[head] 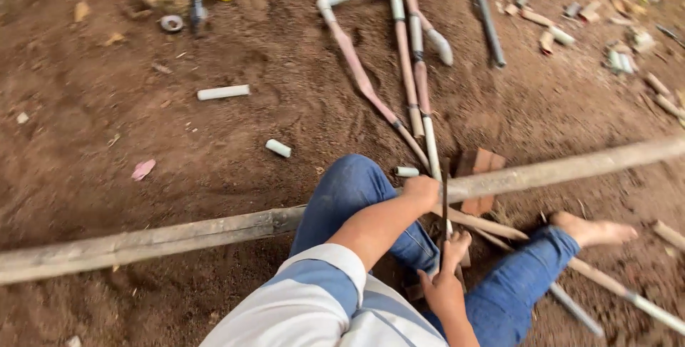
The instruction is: Sawing a thin wooden strip using a handheld hacksaw blade while sitting on the ground.
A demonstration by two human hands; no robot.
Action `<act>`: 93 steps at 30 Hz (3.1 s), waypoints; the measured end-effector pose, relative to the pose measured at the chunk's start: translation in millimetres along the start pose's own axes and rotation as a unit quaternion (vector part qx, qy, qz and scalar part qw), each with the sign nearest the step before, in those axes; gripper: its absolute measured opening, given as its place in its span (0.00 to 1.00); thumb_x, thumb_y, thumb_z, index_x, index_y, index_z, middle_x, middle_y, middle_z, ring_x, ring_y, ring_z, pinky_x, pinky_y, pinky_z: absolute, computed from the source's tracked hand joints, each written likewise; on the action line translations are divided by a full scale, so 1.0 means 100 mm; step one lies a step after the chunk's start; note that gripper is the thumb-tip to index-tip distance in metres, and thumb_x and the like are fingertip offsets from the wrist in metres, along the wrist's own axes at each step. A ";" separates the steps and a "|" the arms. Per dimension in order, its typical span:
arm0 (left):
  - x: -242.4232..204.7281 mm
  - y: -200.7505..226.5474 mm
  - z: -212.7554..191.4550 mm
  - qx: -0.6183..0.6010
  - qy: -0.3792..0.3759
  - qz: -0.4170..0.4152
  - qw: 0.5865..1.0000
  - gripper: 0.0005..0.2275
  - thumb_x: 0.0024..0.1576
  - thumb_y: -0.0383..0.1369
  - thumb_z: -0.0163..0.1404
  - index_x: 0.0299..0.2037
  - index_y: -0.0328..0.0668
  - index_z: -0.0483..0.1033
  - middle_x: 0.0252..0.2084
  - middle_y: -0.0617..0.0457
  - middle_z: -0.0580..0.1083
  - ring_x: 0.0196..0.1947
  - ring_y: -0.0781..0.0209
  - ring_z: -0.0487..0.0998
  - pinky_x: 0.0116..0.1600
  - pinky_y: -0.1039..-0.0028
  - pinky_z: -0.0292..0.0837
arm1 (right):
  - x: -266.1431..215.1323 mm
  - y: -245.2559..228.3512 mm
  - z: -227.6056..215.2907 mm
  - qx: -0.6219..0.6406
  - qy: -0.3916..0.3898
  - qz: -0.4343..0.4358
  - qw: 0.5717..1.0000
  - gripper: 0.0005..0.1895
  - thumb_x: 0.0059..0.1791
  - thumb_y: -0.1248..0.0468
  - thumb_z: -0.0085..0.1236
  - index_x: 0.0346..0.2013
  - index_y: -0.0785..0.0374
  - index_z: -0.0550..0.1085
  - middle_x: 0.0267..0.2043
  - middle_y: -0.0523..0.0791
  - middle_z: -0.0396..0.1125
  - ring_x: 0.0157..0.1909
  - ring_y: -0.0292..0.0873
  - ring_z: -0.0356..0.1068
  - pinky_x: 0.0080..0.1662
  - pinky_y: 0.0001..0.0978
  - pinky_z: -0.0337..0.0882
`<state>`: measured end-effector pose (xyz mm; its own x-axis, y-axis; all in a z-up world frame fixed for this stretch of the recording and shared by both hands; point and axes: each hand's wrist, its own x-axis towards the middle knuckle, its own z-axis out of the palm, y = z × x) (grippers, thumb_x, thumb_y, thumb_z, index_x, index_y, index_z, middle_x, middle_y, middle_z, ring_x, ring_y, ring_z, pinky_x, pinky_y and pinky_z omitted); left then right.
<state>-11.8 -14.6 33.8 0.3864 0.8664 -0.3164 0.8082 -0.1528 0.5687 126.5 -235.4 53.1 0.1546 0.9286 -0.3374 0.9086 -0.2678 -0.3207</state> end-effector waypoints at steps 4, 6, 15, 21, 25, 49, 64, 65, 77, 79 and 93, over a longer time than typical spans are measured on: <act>-0.11 0.01 -0.11 -0.006 -0.002 0.015 1.000 0.13 0.66 0.34 0.48 0.52 0.35 0.82 0.37 0.42 0.80 0.31 0.52 0.82 0.38 0.63 0.83 | -0.30 0.09 0.05 0.019 -0.003 0.036 0.999 0.54 0.47 0.58 0.65 0.82 0.45 0.47 0.29 0.52 0.78 0.30 0.54 0.78 0.37 0.43 0.75; -0.04 -0.08 0.13 0.017 0.037 0.049 0.998 0.11 0.60 0.32 0.51 0.46 0.35 0.83 0.39 0.39 0.80 0.34 0.43 0.82 0.41 0.56 0.81 | -0.45 0.01 -0.02 0.018 0.000 0.055 0.998 0.54 0.47 0.57 0.64 0.82 0.44 0.44 0.36 0.53 0.78 0.36 0.58 0.79 0.39 0.47 0.75; -0.60 0.09 -0.39 -0.049 -0.031 0.047 0.997 0.22 0.64 0.36 0.48 0.67 0.31 0.70 0.60 0.33 0.75 0.64 0.33 0.76 0.64 0.41 0.74 | -0.72 -0.16 -0.11 0.055 -0.002 0.024 0.998 0.52 0.53 0.53 0.61 0.84 0.45 0.39 0.41 0.58 0.78 0.45 0.60 0.80 0.47 0.51 0.80; -0.87 0.11 -0.52 -0.031 -0.007 0.050 0.998 0.19 0.64 0.38 0.47 0.62 0.38 0.73 0.58 0.36 0.77 0.64 0.34 0.76 0.67 0.43 0.72 | -0.97 -0.47 -0.37 0.055 -0.008 0.001 0.998 0.51 0.54 0.58 0.60 0.83 0.55 0.39 0.46 0.69 0.75 0.52 0.71 0.77 0.55 0.60 0.77; -0.78 0.01 -0.41 -0.052 0.025 0.044 0.997 0.21 0.63 0.36 0.46 0.66 0.41 0.73 0.57 0.38 0.76 0.61 0.36 0.78 0.64 0.46 0.75 | -0.88 -0.33 -0.18 -0.007 0.009 -0.015 1.000 0.49 0.53 0.49 0.59 0.83 0.51 0.44 0.39 0.55 0.78 0.43 0.55 0.81 0.45 0.45 0.81; -0.90 0.39 -0.61 -0.002 -0.059 -0.006 0.998 0.28 0.68 0.45 0.45 0.75 0.38 0.65 0.69 0.35 0.70 0.71 0.38 0.70 0.71 0.46 0.65 | -0.86 -0.07 -0.07 0.186 0.046 -0.023 0.981 0.48 0.55 0.60 0.60 0.84 0.52 0.45 0.37 0.54 0.74 0.41 0.54 0.77 0.44 0.44 0.78; -0.28 0.28 -0.10 -0.058 -0.054 -0.029 0.996 0.26 0.69 0.42 0.45 0.75 0.39 0.66 0.70 0.30 0.68 0.72 0.32 0.66 0.72 0.42 0.61 | -0.62 0.20 -0.05 0.243 0.065 0.033 0.967 0.31 0.59 0.61 0.52 0.78 0.58 0.61 0.56 0.65 0.74 0.60 0.67 0.73 0.62 0.59 0.74; -0.27 0.28 -0.06 -0.072 -0.057 -0.053 0.994 0.26 0.69 0.42 0.45 0.75 0.39 0.66 0.70 0.30 0.68 0.72 0.32 0.66 0.72 0.42 0.61 | -0.62 0.22 -0.09 0.234 0.039 0.026 0.971 0.31 0.59 0.61 0.52 0.78 0.58 0.61 0.56 0.65 0.74 0.60 0.67 0.73 0.62 0.59 0.74; 0.22 0.19 0.11 -0.102 -0.003 -0.038 0.994 0.21 0.62 0.38 0.52 0.66 0.43 0.74 0.53 0.43 0.65 0.58 0.41 0.66 0.57 0.50 0.66 | -0.03 0.56 -0.14 0.432 -0.030 0.095 0.897 0.26 0.66 0.53 0.34 0.67 0.64 0.73 0.23 0.39 0.56 0.24 0.31 0.49 0.28 0.27 0.55; 0.28 0.17 0.14 -0.105 0.008 -0.027 0.994 0.22 0.62 0.36 0.51 0.67 0.41 0.74 0.53 0.40 0.65 0.57 0.39 0.66 0.57 0.50 0.65 | 0.08 0.44 -0.28 0.489 -0.071 0.115 0.862 0.27 0.67 0.53 0.29 0.69 0.69 0.68 0.23 0.38 0.54 0.21 0.30 0.46 0.25 0.26 0.53; 0.38 0.13 0.26 -0.107 0.000 -0.032 0.994 0.24 0.62 0.35 0.50 0.70 0.42 0.71 0.56 0.38 0.68 0.59 0.38 0.67 0.59 0.50 0.65 | 0.43 0.14 -0.48 0.524 -0.097 0.150 0.832 0.27 0.67 0.52 0.33 0.66 0.71 0.70 0.22 0.36 0.52 0.18 0.27 0.46 0.23 0.22 0.52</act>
<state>25.4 4.0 9.3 0.3377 0.8711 -0.3566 0.7179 0.0066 0.6961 164.4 -187.0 76.5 0.1557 0.7471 -0.6462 -0.0145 -0.6524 -0.7577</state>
